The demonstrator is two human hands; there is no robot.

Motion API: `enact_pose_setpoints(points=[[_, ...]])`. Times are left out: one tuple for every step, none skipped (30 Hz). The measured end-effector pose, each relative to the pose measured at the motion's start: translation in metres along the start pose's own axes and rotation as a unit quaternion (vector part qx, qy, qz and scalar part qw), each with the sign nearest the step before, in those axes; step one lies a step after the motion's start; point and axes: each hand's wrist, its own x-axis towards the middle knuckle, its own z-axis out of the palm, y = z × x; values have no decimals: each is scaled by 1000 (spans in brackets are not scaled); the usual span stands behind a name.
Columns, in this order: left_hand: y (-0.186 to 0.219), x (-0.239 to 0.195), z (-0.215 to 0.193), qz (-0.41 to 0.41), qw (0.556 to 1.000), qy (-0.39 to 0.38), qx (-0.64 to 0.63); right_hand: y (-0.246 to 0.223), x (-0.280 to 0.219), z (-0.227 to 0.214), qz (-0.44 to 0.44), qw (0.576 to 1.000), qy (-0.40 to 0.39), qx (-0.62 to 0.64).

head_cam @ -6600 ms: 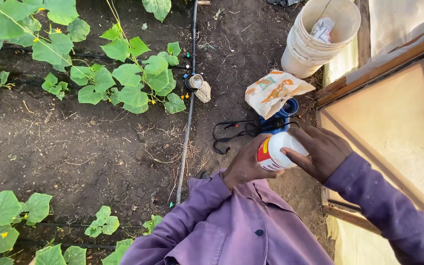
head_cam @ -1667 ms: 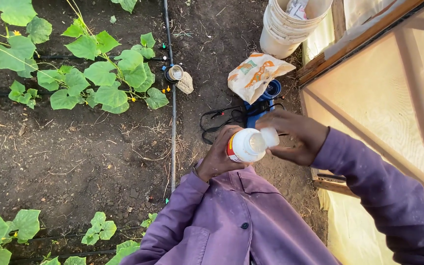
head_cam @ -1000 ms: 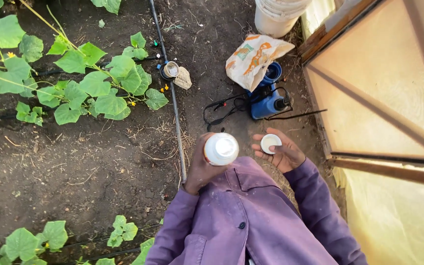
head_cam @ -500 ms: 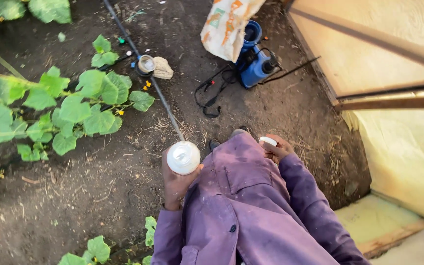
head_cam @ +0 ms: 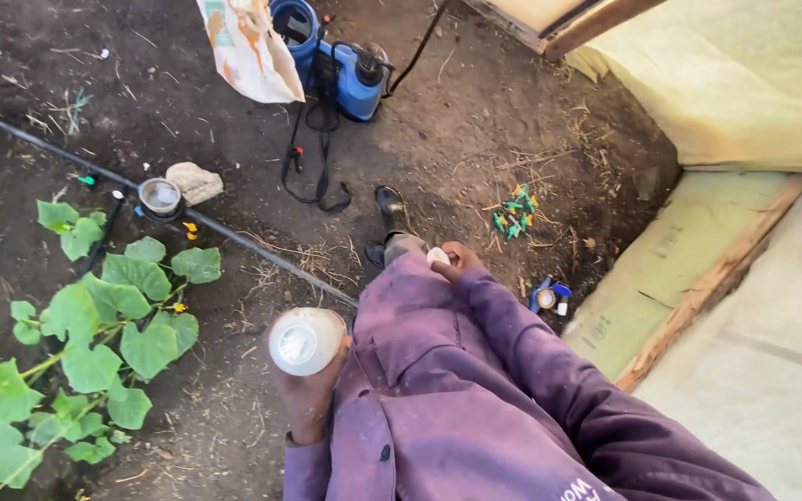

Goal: Opening a bottle of liquid, using snips to remove the seal, and pouring the contents into a measuring cup.

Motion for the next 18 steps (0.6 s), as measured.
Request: enact_pose_setpoints(points=[[1, 6, 4, 3, 1000, 1, 5, 8, 5, 0, -1, 1000, -3, 5], [1, 12, 7, 24, 1000, -10, 2, 15, 10, 1, 6, 1000, -2, 22], [2, 17, 9, 41, 999, -19, -1, 23, 14, 2, 15, 999, -5, 37], [7, 29, 13, 40, 999, -15, 4, 24, 26, 1, 15, 999, -10, 39], [12, 36, 17, 60, 997, -44, -30, 29, 37, 0, 31, 999, -5, 16], [16, 45, 20, 79, 992, -72, -64, 32, 47, 0, 46, 999, 1, -8], [20, 52, 23, 76, 993, -62, -62, -15, 33, -13, 43, 999, -9, -12], [23, 60, 26, 72, 994, -56, -63, -70, 23, -21, 84, 996, -32, -20], [27, 66, 29, 68, 994, -51, -64, -128, 9, -29, 126, 990, -53, -28], [27, 70, 31, 66, 995, -43, -62, -131, 21, -28, 123, 990, -61, -32], [28, 78, 33, 58, 995, -41, -74, -137, 36, -28, 100, 992, -63, -40], [29, 86, 36, 50, 994, -39, -87, -143, 51, -27, 77, 994, -65, -47], [33, 94, 37, 51, 994, -29, -89, -144, 72, -22, 71, 994, -71, -53], [36, 101, 38, 59, 994, -30, -91, -145, 93, -17, 53, 994, -66, -74], [38, 108, 39, 68, 993, -30, -95, -146, 115, -11, 34, 993, -61, -96], [33, 115, 43, 68, 993, -19, -97, -165, 130, -5, 27, 992, -66, -102], [29, 119, 45, 76, 993, -5, -94, -180, 140, 1, 28, 992, -80, -92], [23, 123, 46, 84, 992, 8, -92, -195, 150, 9, 30, 992, -93, -82]])
